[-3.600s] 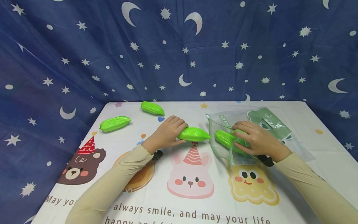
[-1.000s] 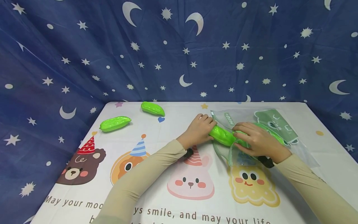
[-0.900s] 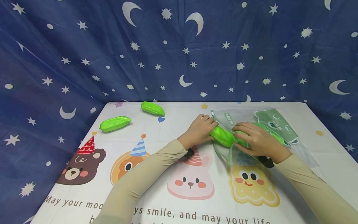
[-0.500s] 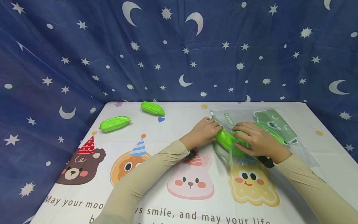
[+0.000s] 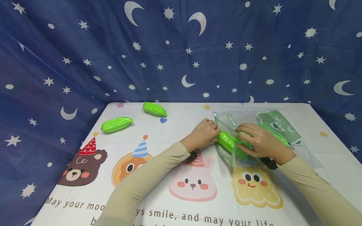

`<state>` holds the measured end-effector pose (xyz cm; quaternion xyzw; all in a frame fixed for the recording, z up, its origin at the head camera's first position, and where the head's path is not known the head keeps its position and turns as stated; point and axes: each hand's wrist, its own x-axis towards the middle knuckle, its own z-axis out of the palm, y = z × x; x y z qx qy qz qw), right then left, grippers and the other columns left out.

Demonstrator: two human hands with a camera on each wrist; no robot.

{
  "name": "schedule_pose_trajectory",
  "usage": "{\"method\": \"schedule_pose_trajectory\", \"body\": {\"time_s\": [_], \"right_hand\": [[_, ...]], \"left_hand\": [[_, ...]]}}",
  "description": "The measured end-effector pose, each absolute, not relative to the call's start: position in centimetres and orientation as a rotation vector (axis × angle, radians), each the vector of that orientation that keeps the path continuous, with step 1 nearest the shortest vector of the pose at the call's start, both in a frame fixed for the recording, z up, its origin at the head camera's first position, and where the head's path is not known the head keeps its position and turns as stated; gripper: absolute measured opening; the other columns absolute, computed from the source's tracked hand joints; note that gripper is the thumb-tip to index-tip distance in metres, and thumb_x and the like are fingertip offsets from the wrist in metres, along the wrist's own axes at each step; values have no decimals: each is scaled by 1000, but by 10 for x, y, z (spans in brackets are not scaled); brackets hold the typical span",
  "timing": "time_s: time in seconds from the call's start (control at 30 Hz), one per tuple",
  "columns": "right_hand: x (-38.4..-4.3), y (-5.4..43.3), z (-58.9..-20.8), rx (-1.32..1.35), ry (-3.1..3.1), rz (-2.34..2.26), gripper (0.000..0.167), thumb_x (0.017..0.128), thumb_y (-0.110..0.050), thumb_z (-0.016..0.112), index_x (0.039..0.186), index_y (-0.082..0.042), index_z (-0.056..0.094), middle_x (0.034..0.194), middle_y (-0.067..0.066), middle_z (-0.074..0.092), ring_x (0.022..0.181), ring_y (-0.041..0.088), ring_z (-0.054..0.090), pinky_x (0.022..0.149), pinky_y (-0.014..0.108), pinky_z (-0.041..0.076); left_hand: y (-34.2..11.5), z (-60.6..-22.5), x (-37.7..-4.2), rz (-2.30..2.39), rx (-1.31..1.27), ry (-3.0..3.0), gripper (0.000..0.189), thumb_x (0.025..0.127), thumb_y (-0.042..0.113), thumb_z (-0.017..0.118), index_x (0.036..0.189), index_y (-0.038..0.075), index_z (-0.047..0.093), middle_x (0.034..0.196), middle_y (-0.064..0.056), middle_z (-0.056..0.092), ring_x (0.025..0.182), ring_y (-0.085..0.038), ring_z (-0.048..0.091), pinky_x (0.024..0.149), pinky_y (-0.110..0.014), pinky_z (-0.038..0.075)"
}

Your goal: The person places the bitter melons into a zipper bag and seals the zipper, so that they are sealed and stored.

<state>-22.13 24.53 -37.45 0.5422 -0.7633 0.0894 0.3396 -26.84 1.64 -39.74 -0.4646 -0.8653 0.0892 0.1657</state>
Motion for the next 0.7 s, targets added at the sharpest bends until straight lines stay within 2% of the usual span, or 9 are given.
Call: {"method": "schedule_pose_trajectory", "body": {"time_s": [0.17,0.4,0.7], "right_hand": [[-221,247,-375,1406,-2022,219,40,96,-35,42,85,-4,65,92,13,64,88,30,60,80,41,49],[-220,247,-377,1401,-2023,226,41,97,-35,41,84,-4,64,91,14,64,88,30,60,81,42,48],[-220,247,-375,1400,-2015,220,41,96,-35,41,85,-4,64,92,13,65,89,30,60,80,42,49]], "left_hand": [[14,-397,-268,244,-1378,-2476,25,86,41,63,102,22,69,100,6,66,99,-14,58,95,-32,43],[9,-401,-270,221,-1437,-2514,37,85,39,66,118,22,62,110,4,64,105,-15,57,93,-32,43],[-9,-401,-271,191,-1461,-2541,54,85,43,62,132,20,50,124,0,55,116,-18,51,102,-34,39]]}}
